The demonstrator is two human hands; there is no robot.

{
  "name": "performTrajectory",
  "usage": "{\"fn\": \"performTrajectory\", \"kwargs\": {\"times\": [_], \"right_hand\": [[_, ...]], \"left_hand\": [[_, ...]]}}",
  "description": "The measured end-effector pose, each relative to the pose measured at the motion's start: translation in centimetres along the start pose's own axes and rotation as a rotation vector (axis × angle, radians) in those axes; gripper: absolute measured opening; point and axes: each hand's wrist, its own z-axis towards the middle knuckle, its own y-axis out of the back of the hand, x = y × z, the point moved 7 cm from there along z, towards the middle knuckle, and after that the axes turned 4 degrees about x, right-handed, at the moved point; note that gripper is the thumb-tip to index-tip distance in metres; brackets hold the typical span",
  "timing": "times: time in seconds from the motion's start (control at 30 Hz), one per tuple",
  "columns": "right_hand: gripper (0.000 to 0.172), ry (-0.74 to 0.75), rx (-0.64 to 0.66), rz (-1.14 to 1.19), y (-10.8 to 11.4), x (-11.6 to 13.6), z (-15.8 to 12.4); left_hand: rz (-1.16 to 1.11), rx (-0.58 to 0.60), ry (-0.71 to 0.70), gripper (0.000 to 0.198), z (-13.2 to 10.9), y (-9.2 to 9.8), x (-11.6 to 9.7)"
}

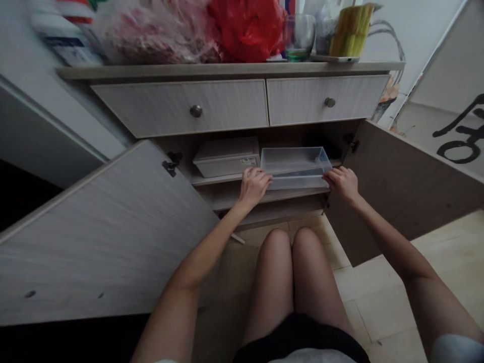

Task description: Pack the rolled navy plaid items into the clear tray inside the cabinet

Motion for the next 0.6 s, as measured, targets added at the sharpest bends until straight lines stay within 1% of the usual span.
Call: {"fn": "performTrajectory", "kwargs": {"times": [0.07,0.13,0.23,0.33,0.4,0.47,0.6], "right_hand": [[0.032,0.024,-0.005,0.006,0.7,1.4,-3.1],[0.032,0.058,0.004,0.016,1.1,2.9,-6.0],[0.032,0.093,0.037,0.047,1.2,4.8,-9.7],[0.030,0.111,0.066,0.064,0.8,6.3,-12.5],[0.031,0.126,0.071,0.063,0.4,7.1,-13.7],[0.032,0.135,0.072,0.059,0.1,7.7,-14.5],[0.030,0.151,0.093,0.070,-0.3,8.4,-14.9]], "left_hand": [[-0.006,-0.001,-0.012,0.016,-3.0,0.8,-1.3],[-0.020,0.000,-0.020,0.016,-6.3,1.1,-2.4],[-0.048,0.010,0.004,0.016,-11.0,0.8,-3.8],[-0.076,0.040,0.059,0.017,-14.9,0.2,-4.8],[-0.091,0.060,0.090,0.018,-16.8,-0.3,-5.2],[-0.109,0.058,0.116,0.019,-18.2,-0.6,-5.3],[-0.165,0.020,0.169,0.019,-19.5,-1.0,-5.0]]}}
